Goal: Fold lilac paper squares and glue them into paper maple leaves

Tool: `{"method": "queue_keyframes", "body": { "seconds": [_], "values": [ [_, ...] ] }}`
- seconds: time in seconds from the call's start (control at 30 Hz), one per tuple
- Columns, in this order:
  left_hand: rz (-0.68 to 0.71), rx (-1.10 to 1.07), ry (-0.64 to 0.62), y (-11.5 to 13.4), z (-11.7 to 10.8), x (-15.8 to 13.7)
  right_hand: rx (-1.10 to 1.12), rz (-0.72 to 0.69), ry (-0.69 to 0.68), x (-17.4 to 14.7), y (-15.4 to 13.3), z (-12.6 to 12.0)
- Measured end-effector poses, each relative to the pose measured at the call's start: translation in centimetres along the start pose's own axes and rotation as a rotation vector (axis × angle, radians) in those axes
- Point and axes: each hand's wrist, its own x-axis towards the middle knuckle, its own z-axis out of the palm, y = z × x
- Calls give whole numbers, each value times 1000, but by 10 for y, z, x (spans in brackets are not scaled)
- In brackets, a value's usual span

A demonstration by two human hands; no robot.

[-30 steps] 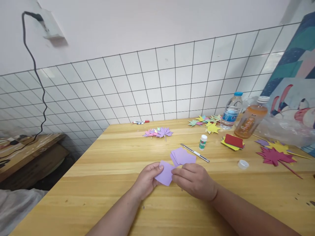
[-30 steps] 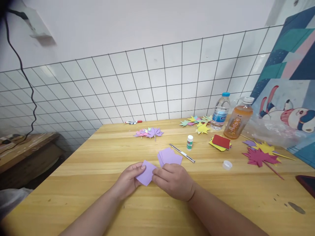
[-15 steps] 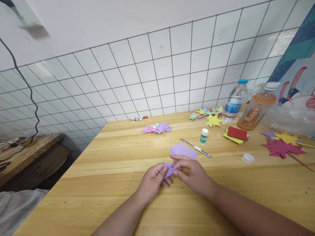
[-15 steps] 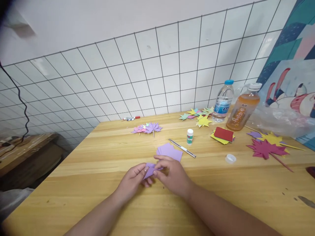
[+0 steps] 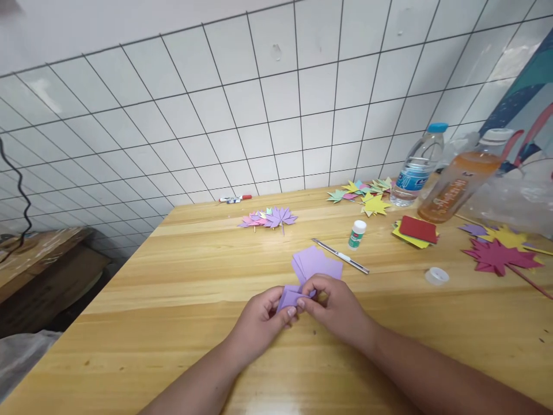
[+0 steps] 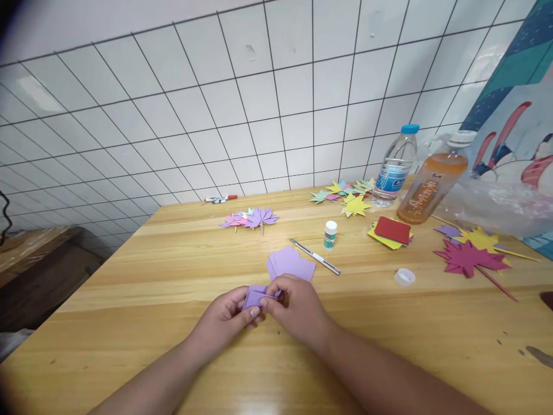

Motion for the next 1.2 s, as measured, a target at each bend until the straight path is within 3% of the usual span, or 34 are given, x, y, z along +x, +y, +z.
{"method": "queue_keyframes", "body": {
  "seconds": [0.1, 0.2, 0.97, 1.2],
  "values": [
    [7, 10, -46, 0, 0, -2, 53, -37, 14, -2, -1, 1],
    [25, 42, -87, 2, 0, -5, 62, 54, -9, -5, -3, 1],
    [-71, 166, -10, 2, 2, -4, 357, 172, -41, 2, 3, -1],
    [-77, 163, -2, 7, 3, -5, 319, 168, -80, 3, -1, -2]
  ]
}}
